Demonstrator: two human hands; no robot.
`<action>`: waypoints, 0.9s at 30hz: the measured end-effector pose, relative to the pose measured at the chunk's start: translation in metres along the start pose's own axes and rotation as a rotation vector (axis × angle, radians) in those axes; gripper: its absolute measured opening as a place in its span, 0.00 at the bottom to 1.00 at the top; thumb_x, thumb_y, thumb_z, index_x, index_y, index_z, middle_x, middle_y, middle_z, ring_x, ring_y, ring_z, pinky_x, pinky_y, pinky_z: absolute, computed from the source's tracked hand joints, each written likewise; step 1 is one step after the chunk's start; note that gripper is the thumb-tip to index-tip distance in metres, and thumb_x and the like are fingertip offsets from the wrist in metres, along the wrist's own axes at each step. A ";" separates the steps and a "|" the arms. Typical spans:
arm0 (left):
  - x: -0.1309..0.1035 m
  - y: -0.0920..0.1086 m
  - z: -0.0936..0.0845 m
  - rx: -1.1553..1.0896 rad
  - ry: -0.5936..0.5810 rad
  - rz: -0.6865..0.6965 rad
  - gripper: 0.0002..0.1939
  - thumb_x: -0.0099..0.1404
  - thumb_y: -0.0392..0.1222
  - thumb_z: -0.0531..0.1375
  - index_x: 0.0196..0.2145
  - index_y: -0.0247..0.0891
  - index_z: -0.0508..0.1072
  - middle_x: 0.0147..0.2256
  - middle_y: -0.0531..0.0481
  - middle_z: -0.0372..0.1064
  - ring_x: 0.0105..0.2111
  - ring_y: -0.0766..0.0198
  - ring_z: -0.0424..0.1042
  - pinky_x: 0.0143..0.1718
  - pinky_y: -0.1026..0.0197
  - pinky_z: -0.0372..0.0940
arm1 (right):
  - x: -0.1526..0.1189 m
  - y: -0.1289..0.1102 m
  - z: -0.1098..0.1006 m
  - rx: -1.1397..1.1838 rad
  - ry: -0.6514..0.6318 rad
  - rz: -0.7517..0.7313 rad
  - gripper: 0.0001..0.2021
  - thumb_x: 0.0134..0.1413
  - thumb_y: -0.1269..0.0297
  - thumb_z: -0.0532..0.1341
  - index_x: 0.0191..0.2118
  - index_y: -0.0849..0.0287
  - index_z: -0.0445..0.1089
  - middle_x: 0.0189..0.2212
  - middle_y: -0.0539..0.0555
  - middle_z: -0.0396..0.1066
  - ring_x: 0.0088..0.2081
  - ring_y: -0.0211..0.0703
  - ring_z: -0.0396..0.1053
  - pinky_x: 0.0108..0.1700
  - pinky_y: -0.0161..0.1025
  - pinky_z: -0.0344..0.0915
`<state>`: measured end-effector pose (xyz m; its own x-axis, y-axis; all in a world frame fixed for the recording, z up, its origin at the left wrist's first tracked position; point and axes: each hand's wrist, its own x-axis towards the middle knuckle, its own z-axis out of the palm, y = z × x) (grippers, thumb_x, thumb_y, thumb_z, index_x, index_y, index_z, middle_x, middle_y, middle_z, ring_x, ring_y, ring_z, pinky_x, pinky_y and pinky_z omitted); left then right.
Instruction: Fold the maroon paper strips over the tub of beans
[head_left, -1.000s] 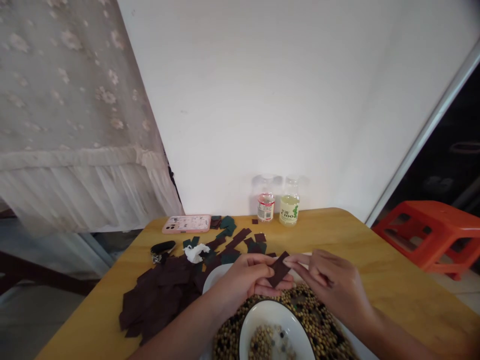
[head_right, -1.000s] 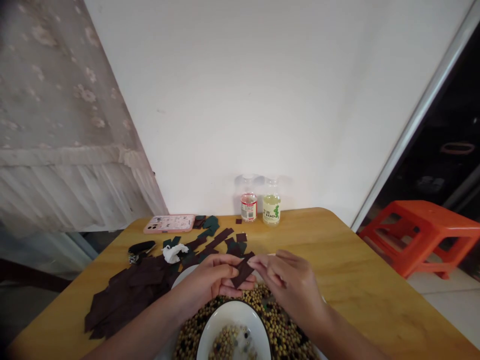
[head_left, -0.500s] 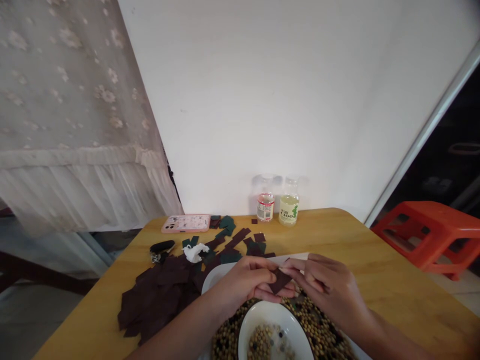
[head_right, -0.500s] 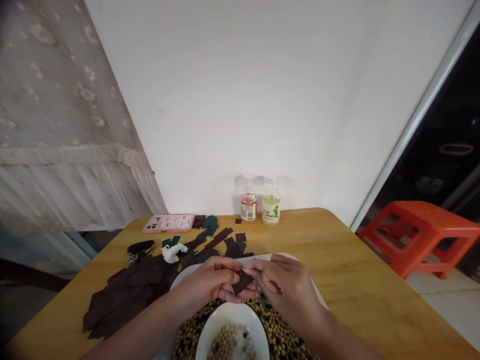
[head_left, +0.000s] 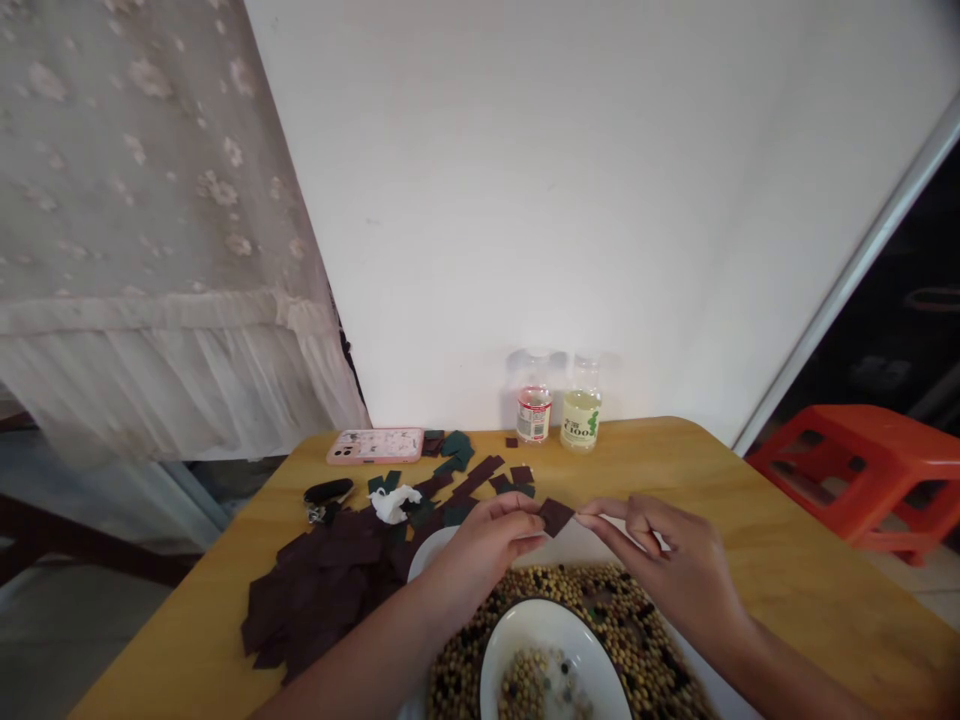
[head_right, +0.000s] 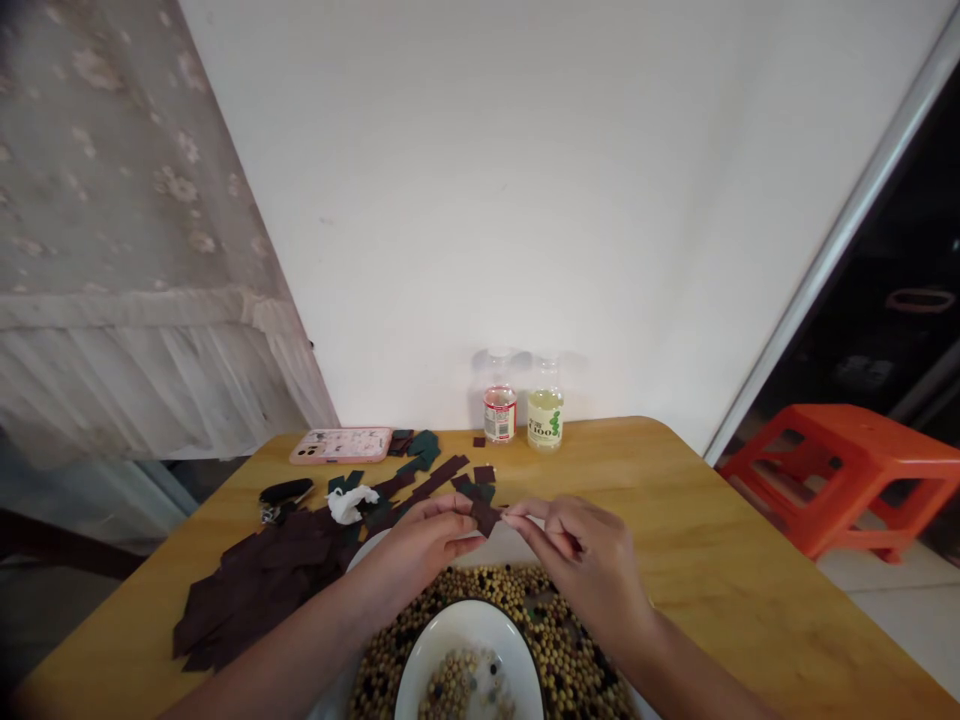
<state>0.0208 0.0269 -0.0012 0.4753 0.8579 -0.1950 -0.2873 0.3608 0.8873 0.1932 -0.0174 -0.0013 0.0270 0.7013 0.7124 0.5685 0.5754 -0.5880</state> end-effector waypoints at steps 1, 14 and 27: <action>0.000 0.000 -0.001 0.027 0.006 -0.001 0.10 0.43 0.39 0.65 0.25 0.34 0.72 0.27 0.51 0.68 0.32 0.66 0.66 0.39 0.63 0.59 | 0.000 0.000 0.000 0.005 -0.013 -0.007 0.24 0.53 0.66 0.59 0.17 0.55 0.43 0.13 0.47 0.61 0.29 0.47 0.76 0.23 0.31 0.67; -0.008 0.004 0.004 0.285 -0.107 -0.041 0.13 0.43 0.44 0.67 0.25 0.35 0.70 0.25 0.52 0.66 0.26 0.66 0.66 0.33 0.61 0.63 | -0.002 0.004 0.000 -0.027 -0.028 -0.007 0.22 0.54 0.67 0.58 0.18 0.54 0.43 0.13 0.45 0.58 0.30 0.47 0.76 0.24 0.31 0.67; -0.007 0.007 0.004 0.033 -0.057 -0.025 0.14 0.44 0.42 0.67 0.25 0.36 0.67 0.27 0.53 0.67 0.30 0.64 0.70 0.38 0.57 0.65 | -0.003 0.000 0.000 0.007 -0.191 -0.169 0.20 0.54 0.72 0.58 0.18 0.55 0.48 0.19 0.48 0.69 0.32 0.42 0.75 0.26 0.32 0.67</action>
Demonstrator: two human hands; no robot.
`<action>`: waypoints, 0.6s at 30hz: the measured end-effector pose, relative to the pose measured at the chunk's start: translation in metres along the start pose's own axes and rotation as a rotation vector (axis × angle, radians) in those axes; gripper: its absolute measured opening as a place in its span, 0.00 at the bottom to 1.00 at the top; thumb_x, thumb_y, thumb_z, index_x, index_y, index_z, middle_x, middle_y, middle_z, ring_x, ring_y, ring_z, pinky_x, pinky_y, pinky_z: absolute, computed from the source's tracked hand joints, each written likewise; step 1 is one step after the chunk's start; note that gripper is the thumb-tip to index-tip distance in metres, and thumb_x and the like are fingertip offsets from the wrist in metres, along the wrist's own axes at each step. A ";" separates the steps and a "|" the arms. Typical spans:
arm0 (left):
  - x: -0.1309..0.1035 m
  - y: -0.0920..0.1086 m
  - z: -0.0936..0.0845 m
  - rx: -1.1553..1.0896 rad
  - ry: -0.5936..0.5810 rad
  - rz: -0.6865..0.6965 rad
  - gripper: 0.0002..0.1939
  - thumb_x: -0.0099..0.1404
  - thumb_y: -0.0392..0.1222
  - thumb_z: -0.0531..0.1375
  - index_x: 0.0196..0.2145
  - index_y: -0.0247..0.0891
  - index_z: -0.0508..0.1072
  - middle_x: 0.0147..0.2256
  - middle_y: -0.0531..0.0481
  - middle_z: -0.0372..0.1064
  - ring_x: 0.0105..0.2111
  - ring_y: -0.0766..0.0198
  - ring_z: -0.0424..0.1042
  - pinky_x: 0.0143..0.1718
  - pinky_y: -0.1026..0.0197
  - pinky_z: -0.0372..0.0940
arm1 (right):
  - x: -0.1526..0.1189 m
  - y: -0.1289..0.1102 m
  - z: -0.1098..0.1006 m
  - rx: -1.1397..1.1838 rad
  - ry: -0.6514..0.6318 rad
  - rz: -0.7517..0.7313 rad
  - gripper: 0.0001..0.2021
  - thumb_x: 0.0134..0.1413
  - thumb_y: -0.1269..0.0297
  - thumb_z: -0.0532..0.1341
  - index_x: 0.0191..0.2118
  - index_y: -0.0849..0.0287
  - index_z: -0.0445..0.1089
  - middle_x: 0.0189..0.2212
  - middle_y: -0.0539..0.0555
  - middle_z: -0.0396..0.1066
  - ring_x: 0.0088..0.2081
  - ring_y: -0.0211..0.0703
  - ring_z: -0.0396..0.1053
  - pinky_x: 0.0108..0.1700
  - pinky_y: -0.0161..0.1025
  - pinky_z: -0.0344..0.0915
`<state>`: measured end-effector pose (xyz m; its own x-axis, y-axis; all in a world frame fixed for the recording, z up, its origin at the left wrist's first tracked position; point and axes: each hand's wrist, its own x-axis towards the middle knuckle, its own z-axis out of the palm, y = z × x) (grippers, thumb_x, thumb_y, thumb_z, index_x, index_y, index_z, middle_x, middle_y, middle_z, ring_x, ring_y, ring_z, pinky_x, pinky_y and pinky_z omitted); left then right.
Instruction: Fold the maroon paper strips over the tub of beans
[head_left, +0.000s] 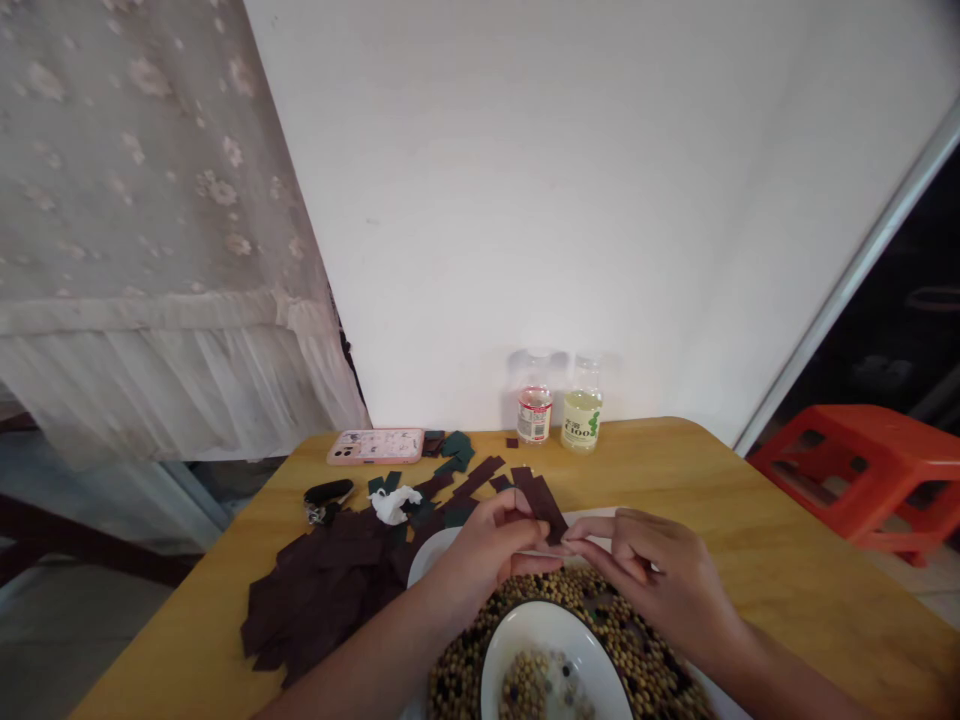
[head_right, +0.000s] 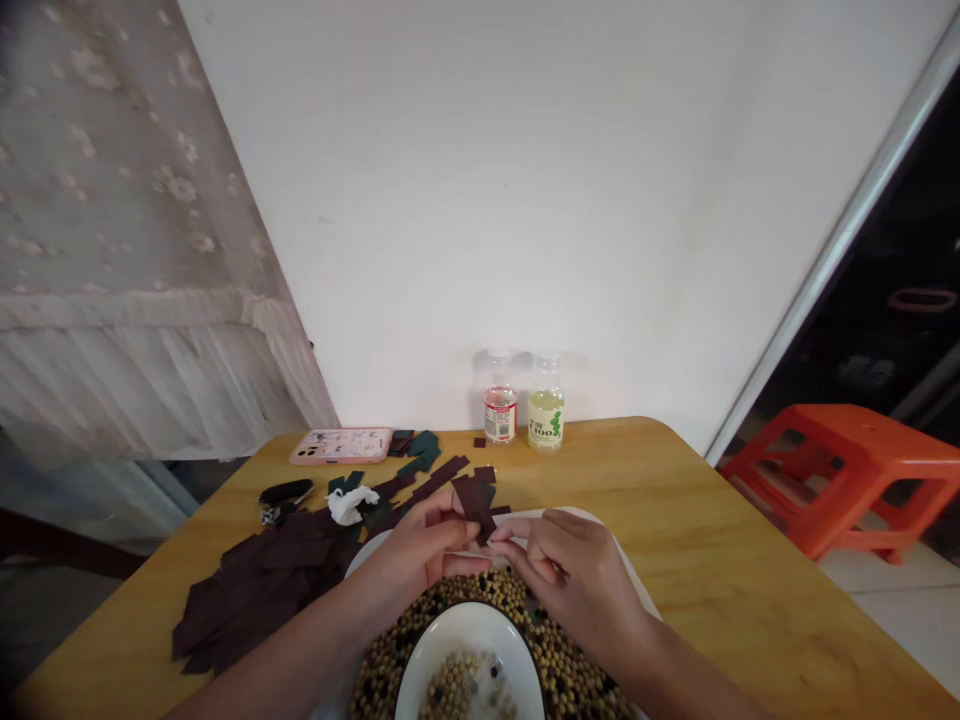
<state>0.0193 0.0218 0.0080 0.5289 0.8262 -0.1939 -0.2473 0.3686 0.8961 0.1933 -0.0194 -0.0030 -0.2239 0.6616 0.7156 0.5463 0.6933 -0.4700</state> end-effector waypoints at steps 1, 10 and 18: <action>0.001 -0.001 -0.001 -0.007 -0.004 -0.002 0.13 0.44 0.41 0.67 0.25 0.35 0.67 0.27 0.54 0.66 0.30 0.65 0.70 0.38 0.56 0.65 | 0.000 0.000 0.000 -0.004 -0.006 -0.017 0.19 0.54 0.72 0.59 0.18 0.55 0.49 0.21 0.48 0.70 0.31 0.41 0.74 0.26 0.32 0.67; 0.001 -0.004 -0.004 -0.042 -0.050 -0.021 0.11 0.48 0.39 0.66 0.28 0.33 0.70 0.27 0.51 0.67 0.29 0.68 0.69 0.38 0.59 0.66 | 0.002 0.001 -0.001 0.008 0.005 0.001 0.19 0.54 0.72 0.58 0.19 0.55 0.48 0.20 0.48 0.71 0.32 0.42 0.75 0.27 0.32 0.68; 0.001 -0.004 -0.004 -0.021 -0.081 -0.073 0.12 0.48 0.38 0.66 0.30 0.32 0.70 0.27 0.50 0.68 0.30 0.66 0.71 0.39 0.59 0.65 | 0.001 -0.001 0.001 0.042 -0.011 0.070 0.18 0.51 0.69 0.62 0.21 0.55 0.50 0.27 0.48 0.76 0.32 0.41 0.75 0.29 0.33 0.69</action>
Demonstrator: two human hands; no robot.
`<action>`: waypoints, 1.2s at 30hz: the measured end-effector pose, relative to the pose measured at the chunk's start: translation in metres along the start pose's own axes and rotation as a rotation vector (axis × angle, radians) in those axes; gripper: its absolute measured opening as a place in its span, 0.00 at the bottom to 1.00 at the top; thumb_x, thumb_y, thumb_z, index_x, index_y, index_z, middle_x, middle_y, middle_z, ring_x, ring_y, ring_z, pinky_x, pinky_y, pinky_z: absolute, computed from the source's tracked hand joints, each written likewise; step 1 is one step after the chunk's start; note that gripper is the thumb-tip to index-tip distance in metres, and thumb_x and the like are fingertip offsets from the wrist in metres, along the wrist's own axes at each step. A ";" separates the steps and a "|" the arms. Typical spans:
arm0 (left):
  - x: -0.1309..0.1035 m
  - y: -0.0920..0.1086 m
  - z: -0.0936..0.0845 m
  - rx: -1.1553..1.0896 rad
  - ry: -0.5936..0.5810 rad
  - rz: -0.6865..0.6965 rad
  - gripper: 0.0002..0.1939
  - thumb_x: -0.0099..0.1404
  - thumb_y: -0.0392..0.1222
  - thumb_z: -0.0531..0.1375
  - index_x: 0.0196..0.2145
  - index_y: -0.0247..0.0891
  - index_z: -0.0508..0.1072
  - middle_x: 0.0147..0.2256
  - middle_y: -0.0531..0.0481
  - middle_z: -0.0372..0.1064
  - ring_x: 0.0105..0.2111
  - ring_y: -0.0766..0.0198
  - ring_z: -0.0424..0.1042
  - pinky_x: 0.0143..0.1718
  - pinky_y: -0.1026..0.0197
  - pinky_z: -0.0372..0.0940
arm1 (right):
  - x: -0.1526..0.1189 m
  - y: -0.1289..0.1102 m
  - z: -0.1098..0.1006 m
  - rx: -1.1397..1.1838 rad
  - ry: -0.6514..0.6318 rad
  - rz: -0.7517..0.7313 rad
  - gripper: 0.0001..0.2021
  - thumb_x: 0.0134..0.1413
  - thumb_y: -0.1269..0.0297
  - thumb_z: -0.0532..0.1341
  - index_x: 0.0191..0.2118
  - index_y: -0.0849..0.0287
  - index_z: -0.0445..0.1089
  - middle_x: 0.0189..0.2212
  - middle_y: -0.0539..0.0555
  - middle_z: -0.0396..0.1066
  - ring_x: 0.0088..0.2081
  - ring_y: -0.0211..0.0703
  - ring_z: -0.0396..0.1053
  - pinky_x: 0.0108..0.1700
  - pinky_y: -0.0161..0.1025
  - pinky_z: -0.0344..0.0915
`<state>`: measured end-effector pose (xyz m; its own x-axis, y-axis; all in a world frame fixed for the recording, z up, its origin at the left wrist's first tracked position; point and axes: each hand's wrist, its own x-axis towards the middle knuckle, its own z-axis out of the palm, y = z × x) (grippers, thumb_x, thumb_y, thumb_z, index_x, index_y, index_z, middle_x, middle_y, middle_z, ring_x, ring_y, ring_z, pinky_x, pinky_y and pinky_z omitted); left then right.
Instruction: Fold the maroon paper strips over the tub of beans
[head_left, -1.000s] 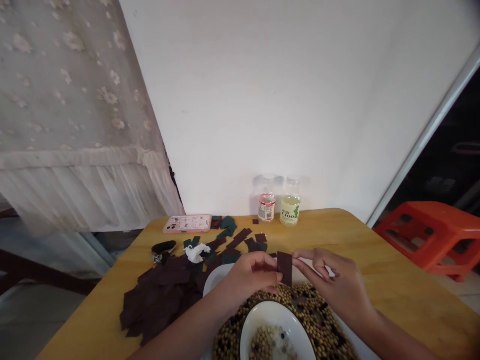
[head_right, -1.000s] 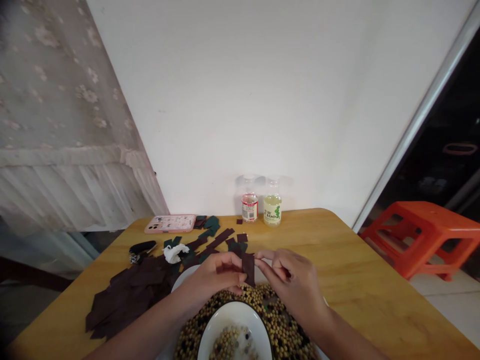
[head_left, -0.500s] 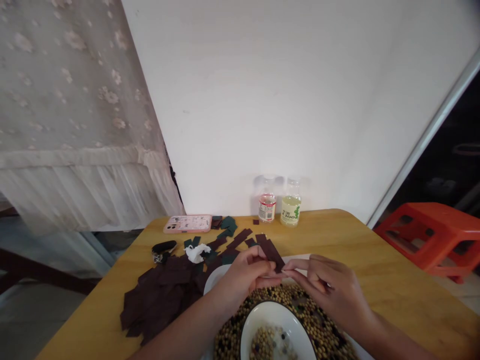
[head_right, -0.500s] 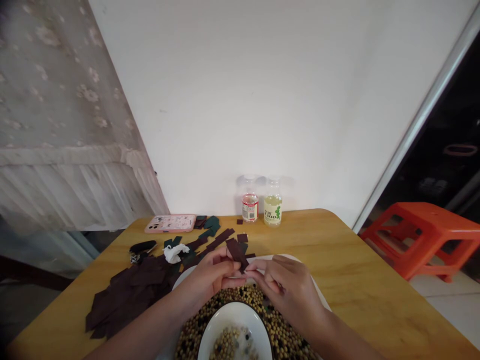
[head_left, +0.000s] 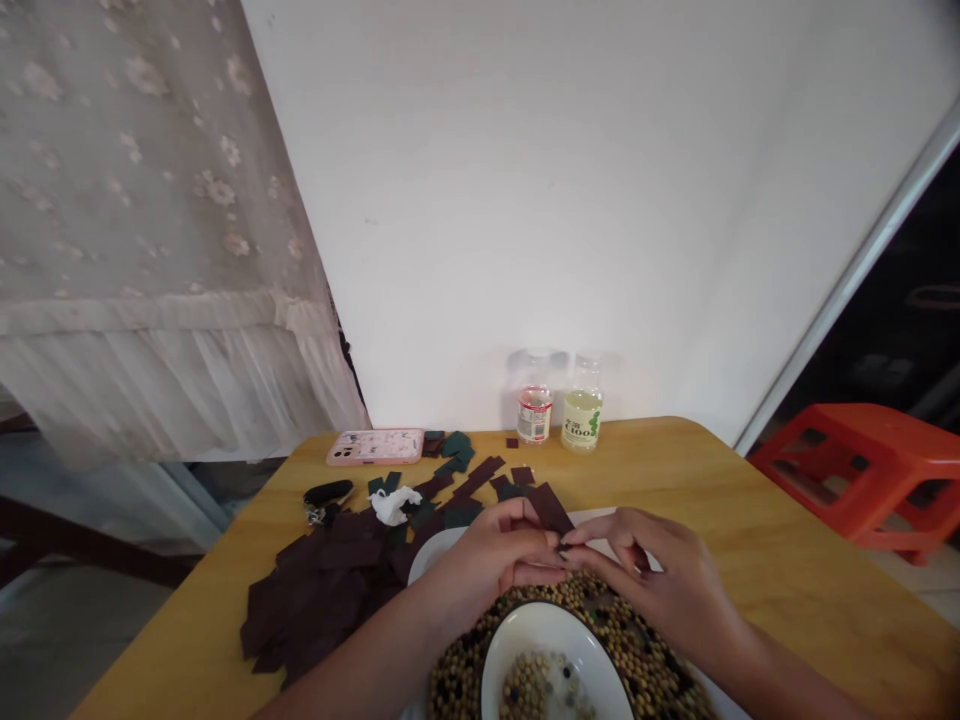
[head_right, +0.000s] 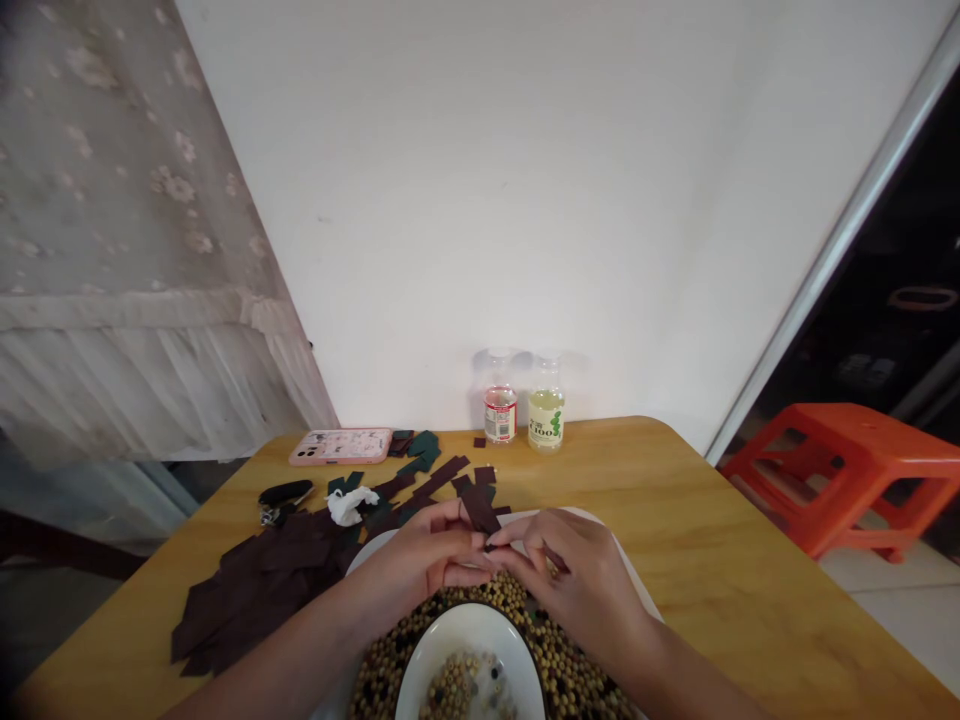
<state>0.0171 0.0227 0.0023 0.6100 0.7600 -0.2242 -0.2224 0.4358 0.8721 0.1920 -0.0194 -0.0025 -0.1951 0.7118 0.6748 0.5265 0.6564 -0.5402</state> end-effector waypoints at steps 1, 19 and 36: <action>0.000 0.000 0.000 0.014 0.008 0.001 0.12 0.48 0.38 0.66 0.30 0.32 0.70 0.27 0.50 0.68 0.30 0.65 0.70 0.38 0.59 0.65 | 0.000 0.000 0.000 -0.007 0.007 0.008 0.18 0.51 0.69 0.62 0.21 0.55 0.50 0.27 0.49 0.76 0.32 0.41 0.75 0.28 0.33 0.69; 0.002 0.002 0.003 -0.075 0.027 0.035 0.14 0.44 0.35 0.68 0.30 0.31 0.72 0.27 0.50 0.69 0.27 0.68 0.69 0.31 0.66 0.66 | 0.003 -0.001 -0.001 -0.066 0.050 -0.086 0.15 0.53 0.72 0.60 0.22 0.54 0.52 0.27 0.50 0.75 0.32 0.39 0.75 0.26 0.30 0.68; 0.003 0.000 -0.004 0.011 0.020 -0.055 0.16 0.46 0.34 0.66 0.33 0.35 0.67 0.32 0.47 0.72 0.34 0.61 0.74 0.37 0.62 0.66 | 0.000 0.004 0.000 -0.103 0.054 -0.083 0.16 0.54 0.72 0.59 0.22 0.54 0.52 0.26 0.50 0.74 0.32 0.41 0.75 0.28 0.33 0.69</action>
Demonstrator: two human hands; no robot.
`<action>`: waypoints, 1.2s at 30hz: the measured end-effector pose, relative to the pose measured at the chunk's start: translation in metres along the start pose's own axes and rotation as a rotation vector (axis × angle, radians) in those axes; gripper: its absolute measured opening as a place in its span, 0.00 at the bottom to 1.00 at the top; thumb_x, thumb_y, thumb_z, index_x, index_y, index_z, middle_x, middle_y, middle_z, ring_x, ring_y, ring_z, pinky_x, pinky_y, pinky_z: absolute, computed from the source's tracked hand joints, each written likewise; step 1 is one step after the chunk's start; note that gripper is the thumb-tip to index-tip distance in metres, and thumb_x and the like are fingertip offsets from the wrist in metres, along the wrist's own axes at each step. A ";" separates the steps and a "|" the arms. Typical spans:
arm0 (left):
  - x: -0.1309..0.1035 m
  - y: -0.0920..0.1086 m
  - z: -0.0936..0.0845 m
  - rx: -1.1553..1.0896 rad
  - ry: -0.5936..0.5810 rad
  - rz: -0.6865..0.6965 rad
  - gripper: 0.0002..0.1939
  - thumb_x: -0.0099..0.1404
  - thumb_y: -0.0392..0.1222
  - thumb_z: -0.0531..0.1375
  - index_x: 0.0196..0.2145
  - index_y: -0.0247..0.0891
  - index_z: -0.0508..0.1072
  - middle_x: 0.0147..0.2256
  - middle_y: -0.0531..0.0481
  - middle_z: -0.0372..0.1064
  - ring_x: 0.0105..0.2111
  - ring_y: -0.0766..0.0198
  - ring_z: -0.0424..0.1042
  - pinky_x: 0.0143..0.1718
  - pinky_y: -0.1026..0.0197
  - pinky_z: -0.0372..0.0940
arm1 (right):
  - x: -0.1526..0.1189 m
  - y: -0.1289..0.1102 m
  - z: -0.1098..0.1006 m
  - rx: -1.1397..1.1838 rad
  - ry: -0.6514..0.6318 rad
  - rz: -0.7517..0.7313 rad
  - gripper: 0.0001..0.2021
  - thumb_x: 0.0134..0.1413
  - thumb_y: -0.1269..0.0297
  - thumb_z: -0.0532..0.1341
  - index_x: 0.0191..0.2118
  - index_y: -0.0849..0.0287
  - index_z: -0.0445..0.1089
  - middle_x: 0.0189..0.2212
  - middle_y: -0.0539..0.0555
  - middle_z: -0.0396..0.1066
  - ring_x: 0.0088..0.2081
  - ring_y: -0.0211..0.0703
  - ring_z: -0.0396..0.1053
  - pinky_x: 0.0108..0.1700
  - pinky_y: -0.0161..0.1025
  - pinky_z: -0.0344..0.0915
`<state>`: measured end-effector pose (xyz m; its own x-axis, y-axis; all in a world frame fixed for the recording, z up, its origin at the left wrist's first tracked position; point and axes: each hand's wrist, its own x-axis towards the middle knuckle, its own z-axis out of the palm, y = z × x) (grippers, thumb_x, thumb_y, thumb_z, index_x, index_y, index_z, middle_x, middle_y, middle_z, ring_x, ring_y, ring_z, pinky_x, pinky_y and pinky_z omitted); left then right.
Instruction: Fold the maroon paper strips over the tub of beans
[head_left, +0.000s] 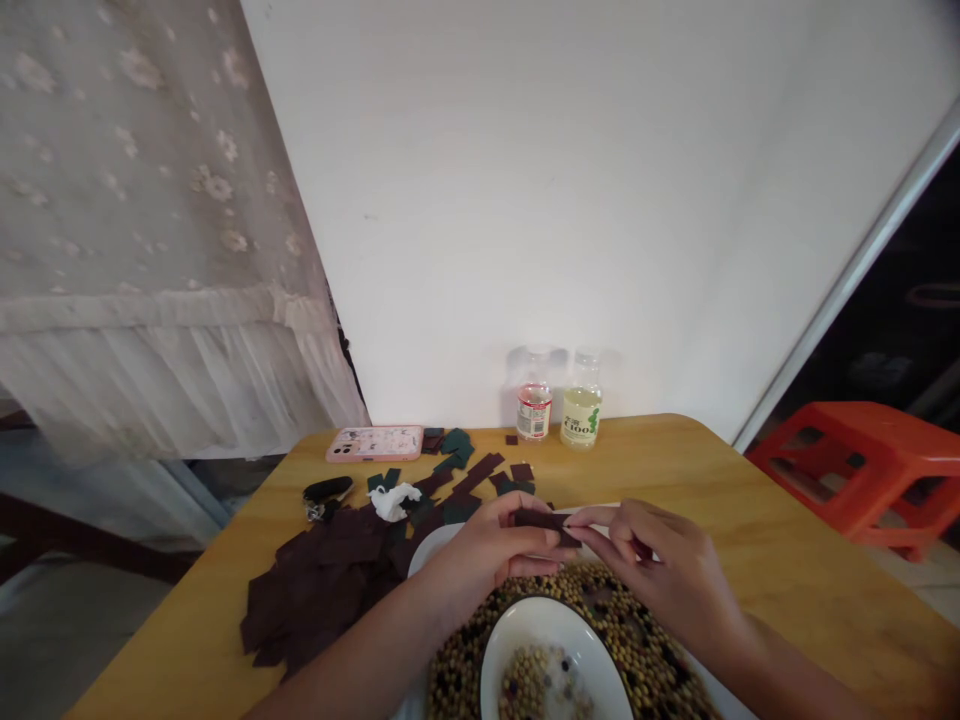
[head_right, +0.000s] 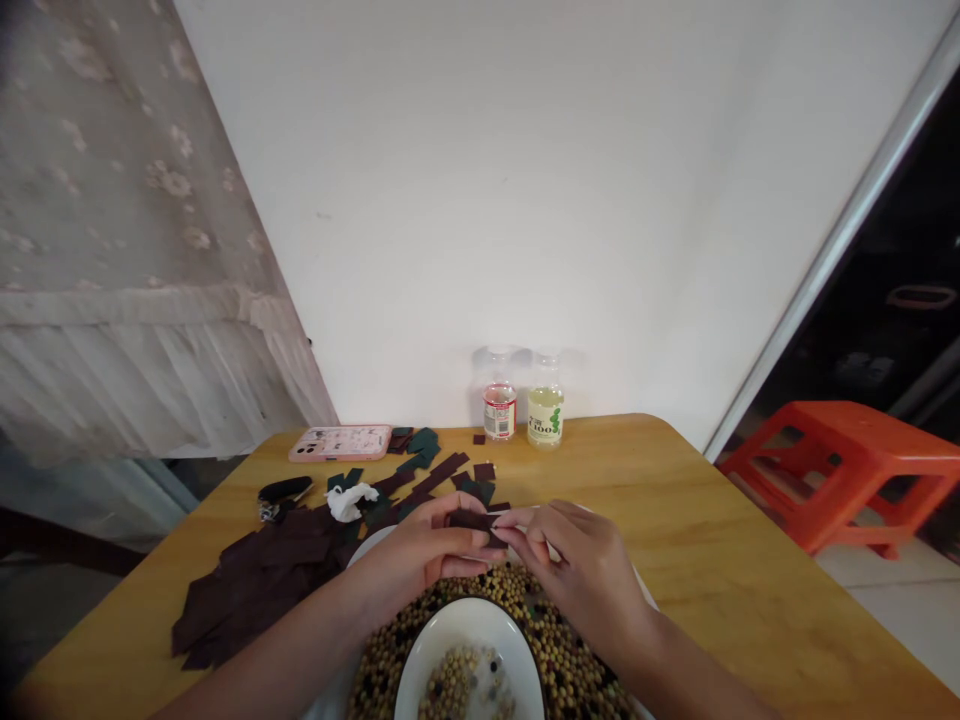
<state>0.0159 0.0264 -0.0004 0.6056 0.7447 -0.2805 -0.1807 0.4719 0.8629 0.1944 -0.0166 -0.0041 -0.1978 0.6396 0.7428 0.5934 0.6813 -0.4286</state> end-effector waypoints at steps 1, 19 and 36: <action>0.000 0.000 0.000 -0.001 -0.002 -0.003 0.16 0.46 0.35 0.66 0.33 0.34 0.68 0.33 0.46 0.72 0.34 0.60 0.74 0.37 0.62 0.66 | 0.000 0.001 0.000 0.003 -0.004 0.003 0.16 0.54 0.72 0.59 0.22 0.54 0.52 0.25 0.50 0.74 0.32 0.41 0.75 0.28 0.32 0.69; 0.002 -0.004 0.001 -0.067 -0.045 0.052 0.15 0.47 0.38 0.66 0.36 0.34 0.72 0.33 0.47 0.69 0.34 0.65 0.69 0.33 0.65 0.62 | 0.001 0.002 0.001 0.057 0.000 0.099 0.17 0.52 0.70 0.60 0.20 0.55 0.51 0.25 0.47 0.74 0.30 0.39 0.75 0.25 0.30 0.66; 0.003 0.001 0.003 -0.044 0.011 0.058 0.12 0.48 0.37 0.62 0.33 0.33 0.72 0.33 0.45 0.72 0.32 0.60 0.73 0.31 0.64 0.62 | 0.001 0.001 0.001 -0.026 -0.003 0.108 0.16 0.54 0.69 0.59 0.22 0.55 0.51 0.25 0.49 0.74 0.27 0.38 0.73 0.22 0.30 0.63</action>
<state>0.0196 0.0275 0.0013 0.5850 0.7761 -0.2354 -0.2492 0.4482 0.8585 0.1942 -0.0147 -0.0045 -0.1343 0.7101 0.6912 0.6313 0.5990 -0.4927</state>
